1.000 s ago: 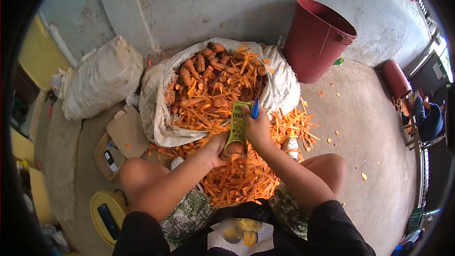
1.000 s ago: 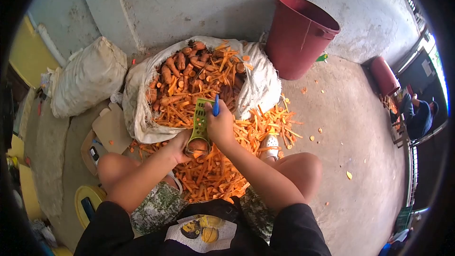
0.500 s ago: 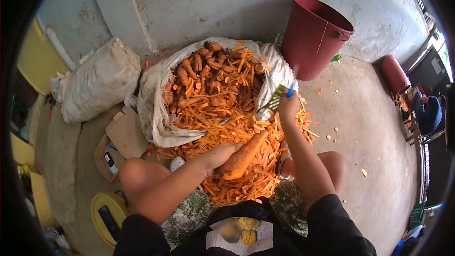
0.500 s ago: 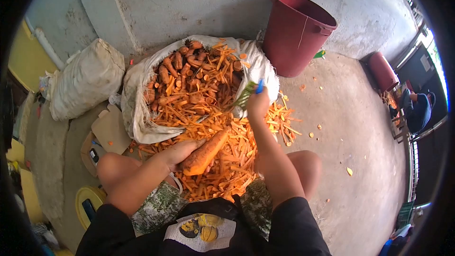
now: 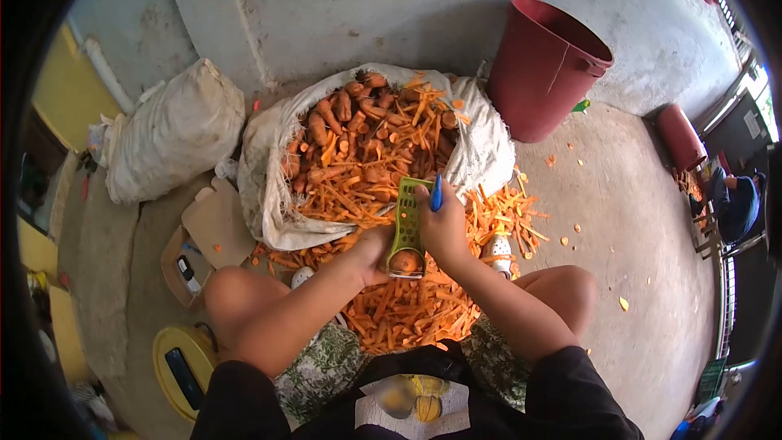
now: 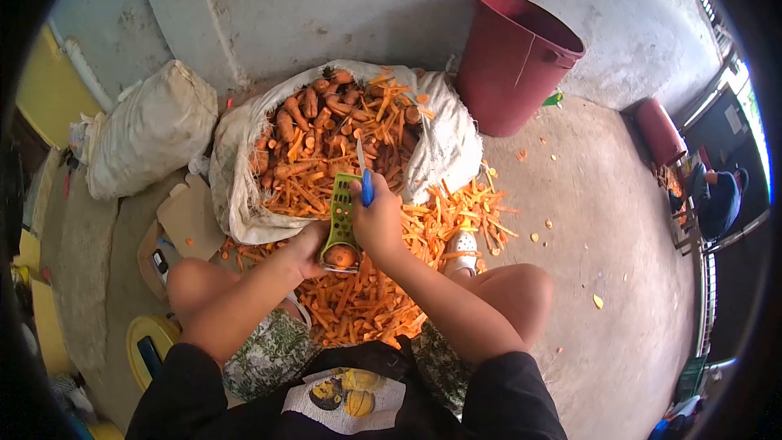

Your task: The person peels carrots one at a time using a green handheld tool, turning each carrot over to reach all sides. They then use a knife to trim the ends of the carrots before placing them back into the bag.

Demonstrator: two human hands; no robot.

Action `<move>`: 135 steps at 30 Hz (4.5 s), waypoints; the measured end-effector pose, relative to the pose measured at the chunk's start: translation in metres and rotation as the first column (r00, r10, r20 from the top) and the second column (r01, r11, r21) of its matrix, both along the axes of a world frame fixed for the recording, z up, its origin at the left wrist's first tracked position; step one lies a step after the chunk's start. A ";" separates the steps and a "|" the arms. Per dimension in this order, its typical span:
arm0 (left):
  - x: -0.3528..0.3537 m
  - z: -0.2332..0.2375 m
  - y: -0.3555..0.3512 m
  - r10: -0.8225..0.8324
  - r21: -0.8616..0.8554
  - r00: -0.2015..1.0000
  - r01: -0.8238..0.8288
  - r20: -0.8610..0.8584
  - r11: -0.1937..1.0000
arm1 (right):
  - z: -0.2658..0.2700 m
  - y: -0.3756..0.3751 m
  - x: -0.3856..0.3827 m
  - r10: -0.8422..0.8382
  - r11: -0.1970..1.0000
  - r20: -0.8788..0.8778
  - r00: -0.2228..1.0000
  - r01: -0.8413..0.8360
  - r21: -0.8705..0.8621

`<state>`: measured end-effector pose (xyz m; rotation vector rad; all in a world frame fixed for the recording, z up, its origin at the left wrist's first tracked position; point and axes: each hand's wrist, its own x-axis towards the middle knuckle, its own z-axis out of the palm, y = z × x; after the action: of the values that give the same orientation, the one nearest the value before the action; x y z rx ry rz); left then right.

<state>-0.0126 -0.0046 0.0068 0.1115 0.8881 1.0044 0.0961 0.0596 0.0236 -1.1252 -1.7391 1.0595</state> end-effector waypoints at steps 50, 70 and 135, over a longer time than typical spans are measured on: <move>0.003 0.007 -0.011 -0.349 0.104 0.918 0.372 -0.191 0.922 | -0.033 0.107 0.041 -0.518 0.855 -0.015 0.855 0.519 0.025; -0.002 0.014 -0.011 -0.339 0.118 0.865 0.406 -0.370 0.906 | -0.028 0.100 0.040 -0.580 0.811 0.185 0.793 0.539 0.229; -0.010 0.005 -0.013 -0.213 0.137 0.975 0.220 -0.067 0.966 | -0.005 0.062 0.026 -0.260 0.949 -0.192 0.946 0.213 -0.233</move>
<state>-0.0224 -0.0178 0.0117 0.3509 0.8301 0.8628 0.1223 0.1221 0.0186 -1.2592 -1.3043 1.1860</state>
